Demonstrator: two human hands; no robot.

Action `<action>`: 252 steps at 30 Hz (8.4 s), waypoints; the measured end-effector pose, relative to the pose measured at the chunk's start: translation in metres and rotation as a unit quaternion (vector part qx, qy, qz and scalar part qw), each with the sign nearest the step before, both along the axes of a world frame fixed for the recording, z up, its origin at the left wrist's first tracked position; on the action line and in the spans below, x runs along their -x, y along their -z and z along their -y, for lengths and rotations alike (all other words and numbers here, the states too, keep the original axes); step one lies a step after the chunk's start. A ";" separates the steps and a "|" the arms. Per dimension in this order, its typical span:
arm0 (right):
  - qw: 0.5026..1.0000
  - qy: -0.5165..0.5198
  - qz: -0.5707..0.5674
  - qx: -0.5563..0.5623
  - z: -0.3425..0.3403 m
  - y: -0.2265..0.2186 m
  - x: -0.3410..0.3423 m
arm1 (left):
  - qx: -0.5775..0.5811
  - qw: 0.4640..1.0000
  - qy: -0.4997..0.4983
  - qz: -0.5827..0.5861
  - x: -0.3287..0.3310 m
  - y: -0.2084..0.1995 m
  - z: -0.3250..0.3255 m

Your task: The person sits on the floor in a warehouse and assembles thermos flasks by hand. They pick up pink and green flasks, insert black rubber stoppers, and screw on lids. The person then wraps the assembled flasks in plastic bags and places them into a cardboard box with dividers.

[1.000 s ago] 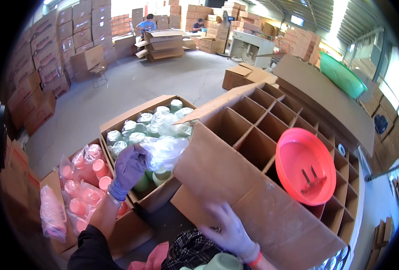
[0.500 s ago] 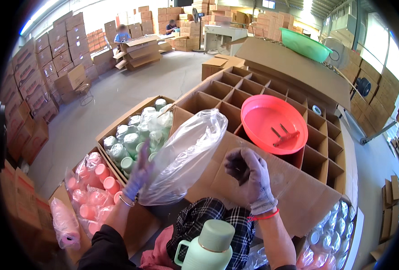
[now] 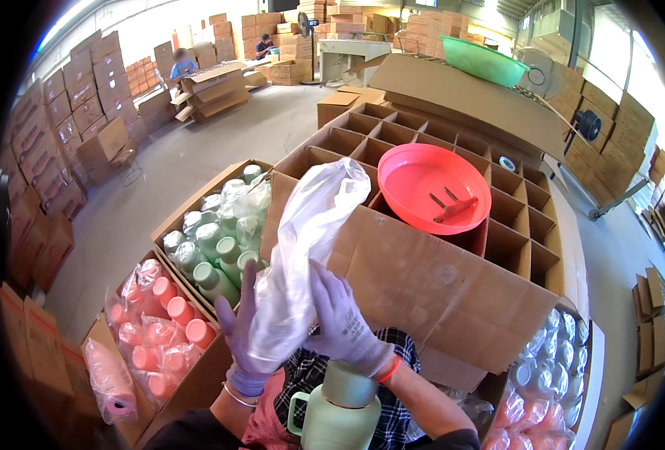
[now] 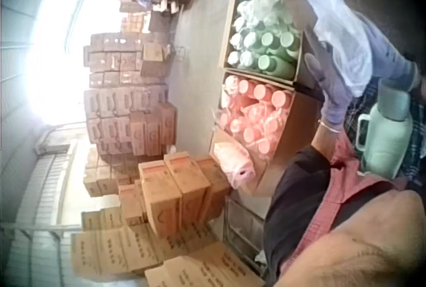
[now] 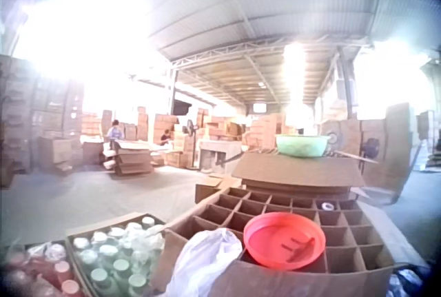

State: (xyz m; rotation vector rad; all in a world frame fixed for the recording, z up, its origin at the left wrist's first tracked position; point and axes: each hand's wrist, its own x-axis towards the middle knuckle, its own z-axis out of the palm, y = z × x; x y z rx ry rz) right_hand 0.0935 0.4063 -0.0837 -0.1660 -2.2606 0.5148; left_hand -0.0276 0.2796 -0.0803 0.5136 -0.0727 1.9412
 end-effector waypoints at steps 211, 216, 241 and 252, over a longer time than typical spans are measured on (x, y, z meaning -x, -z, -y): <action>0.949 0.143 -0.145 0.241 0.038 -0.017 -0.119 | -0.187 -0.817 -0.129 0.529 -0.026 0.015 -0.012; 0.974 0.199 -0.094 0.045 0.030 -0.030 -0.102 | -0.190 -0.837 -0.029 0.512 -0.053 -0.008 -0.037; 0.773 0.589 0.236 0.017 -0.506 -0.085 -0.190 | -0.126 -0.316 0.635 0.694 0.017 0.022 -0.265; 0.834 0.501 0.217 0.076 -0.564 -0.055 -0.200 | -0.129 -0.330 0.632 0.689 0.021 0.023 -0.265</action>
